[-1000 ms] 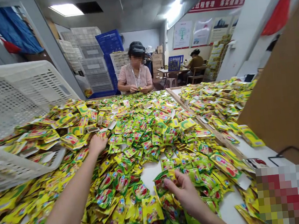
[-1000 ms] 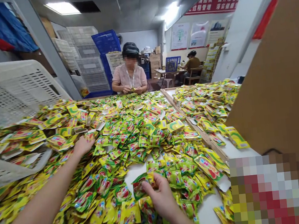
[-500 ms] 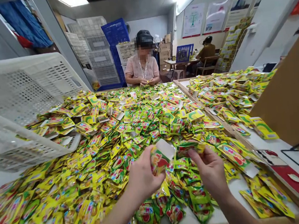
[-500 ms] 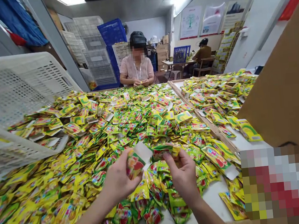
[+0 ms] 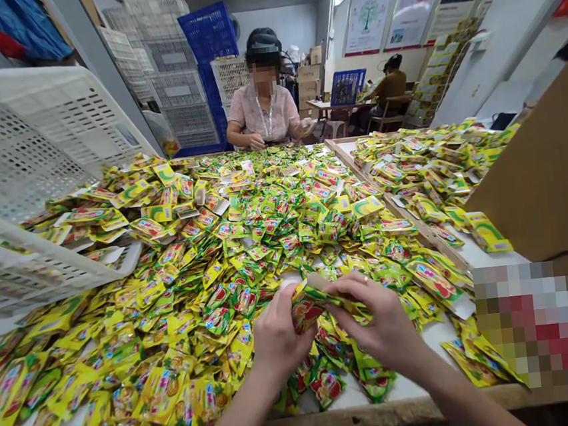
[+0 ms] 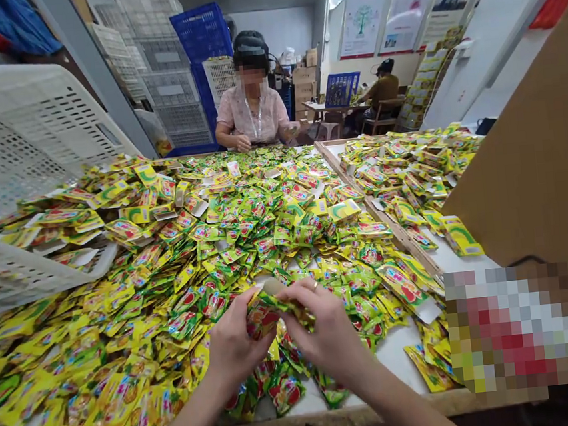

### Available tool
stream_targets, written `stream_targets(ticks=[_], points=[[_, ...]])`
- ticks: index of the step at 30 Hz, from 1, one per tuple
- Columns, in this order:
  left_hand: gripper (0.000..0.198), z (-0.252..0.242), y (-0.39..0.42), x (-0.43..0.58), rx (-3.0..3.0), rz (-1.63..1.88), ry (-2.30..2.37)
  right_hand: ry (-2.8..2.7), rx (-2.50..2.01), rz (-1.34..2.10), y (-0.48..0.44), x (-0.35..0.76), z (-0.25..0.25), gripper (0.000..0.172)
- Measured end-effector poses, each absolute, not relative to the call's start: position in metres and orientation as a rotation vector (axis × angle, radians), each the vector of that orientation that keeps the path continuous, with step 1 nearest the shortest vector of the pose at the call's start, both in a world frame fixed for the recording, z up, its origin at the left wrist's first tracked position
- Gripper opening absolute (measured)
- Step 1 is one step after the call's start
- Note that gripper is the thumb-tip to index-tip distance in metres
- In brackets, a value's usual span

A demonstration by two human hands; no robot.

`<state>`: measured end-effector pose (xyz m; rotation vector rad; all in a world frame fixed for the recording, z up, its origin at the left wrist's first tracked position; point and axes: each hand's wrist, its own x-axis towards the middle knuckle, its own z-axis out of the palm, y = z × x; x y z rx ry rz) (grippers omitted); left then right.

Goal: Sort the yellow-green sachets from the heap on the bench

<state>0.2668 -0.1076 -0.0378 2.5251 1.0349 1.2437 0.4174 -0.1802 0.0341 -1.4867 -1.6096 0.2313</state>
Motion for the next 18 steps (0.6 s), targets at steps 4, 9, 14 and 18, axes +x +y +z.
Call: stream_targets(ticks=[4,9,14,18], points=[[0.045,-0.036,-0.108,0.266,2.525,1.254,0.817,-1.666,-1.566,0.561,-0.175,0.428,0.05,0.017],[0.045,-0.036,-0.108,0.266,2.648,1.292,0.878,-1.631,-1.502,0.646,-0.16,0.422,0.049,0.017],[0.05,-0.038,-0.108,0.265,2.568,1.267,1.009,-1.332,-1.411,0.982,-0.15,0.424,0.044,0.024],[0.054,-0.034,-0.111,0.266,2.525,1.187,0.982,-1.418,-1.553,0.455,-0.155,0.422,0.041,0.012]])
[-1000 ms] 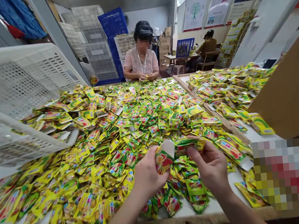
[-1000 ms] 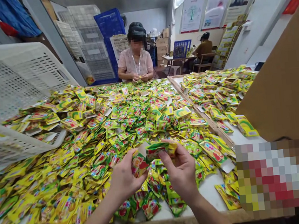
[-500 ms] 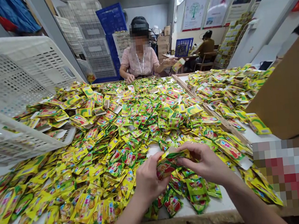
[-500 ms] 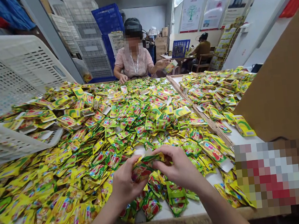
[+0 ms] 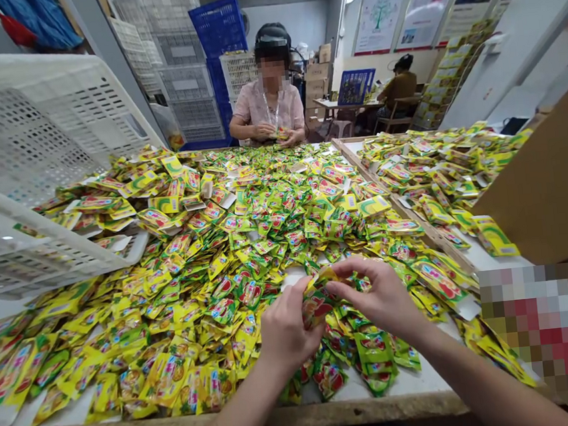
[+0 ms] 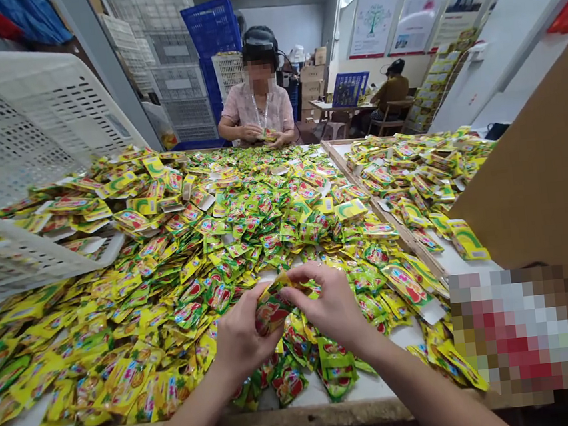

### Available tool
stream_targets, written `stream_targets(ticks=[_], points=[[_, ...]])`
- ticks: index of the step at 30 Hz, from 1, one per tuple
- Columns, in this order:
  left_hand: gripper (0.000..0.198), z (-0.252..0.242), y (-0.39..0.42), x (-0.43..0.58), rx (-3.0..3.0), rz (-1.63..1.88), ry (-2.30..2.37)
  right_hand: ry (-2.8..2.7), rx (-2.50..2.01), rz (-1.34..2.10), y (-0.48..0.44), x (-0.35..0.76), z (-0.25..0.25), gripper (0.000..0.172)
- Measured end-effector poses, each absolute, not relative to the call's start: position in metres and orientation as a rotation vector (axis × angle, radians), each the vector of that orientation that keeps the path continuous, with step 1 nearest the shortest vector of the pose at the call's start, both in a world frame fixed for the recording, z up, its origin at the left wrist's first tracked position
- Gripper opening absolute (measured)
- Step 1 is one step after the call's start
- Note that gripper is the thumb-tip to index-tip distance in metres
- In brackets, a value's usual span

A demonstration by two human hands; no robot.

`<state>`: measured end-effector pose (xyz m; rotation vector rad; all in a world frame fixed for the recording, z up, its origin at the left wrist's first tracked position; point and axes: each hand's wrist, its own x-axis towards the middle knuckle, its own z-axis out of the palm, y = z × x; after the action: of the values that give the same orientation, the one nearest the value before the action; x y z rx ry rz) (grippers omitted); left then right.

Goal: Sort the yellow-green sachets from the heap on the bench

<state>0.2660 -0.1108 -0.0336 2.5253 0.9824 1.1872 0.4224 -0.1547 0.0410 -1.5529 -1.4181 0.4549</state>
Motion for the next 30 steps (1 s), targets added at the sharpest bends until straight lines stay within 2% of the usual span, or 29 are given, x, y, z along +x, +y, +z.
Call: stream_targets(ticks=[4,9,14,17,20,24,27,30], points=[[0.056,-0.023,-0.115,0.263,2.476,1.059,1.0,-1.283,-1.52,0.322,-0.159,0.411,0.025,0.014],[0.057,-0.015,-0.123,0.255,2.417,0.959,1.034,-1.31,-1.481,0.563,-0.174,0.403,0.017,0.027],[0.057,-0.013,-0.128,0.257,2.495,0.922,0.989,-1.536,-1.593,0.632,-0.182,0.397,0.026,0.022],[0.054,-0.007,-0.127,0.257,2.471,1.037,0.953,-1.342,-1.512,0.743,-0.178,0.396,0.026,0.025],[0.06,-0.004,-0.128,0.254,2.183,1.162,0.981,-1.045,-1.387,0.837,-0.178,0.397,0.024,0.028],[0.047,-0.013,-0.137,0.252,1.777,1.012,0.905,-0.949,-1.328,1.033,-0.183,0.398,0.024,0.035],[0.037,-0.02,-0.143,0.255,1.723,1.064,0.922,-0.985,-1.296,1.203,-0.183,0.398,0.024,0.038],[0.027,-0.022,-0.144,0.258,1.707,1.144,0.942,-1.066,-1.283,1.221,-0.181,0.397,0.019,0.038]])
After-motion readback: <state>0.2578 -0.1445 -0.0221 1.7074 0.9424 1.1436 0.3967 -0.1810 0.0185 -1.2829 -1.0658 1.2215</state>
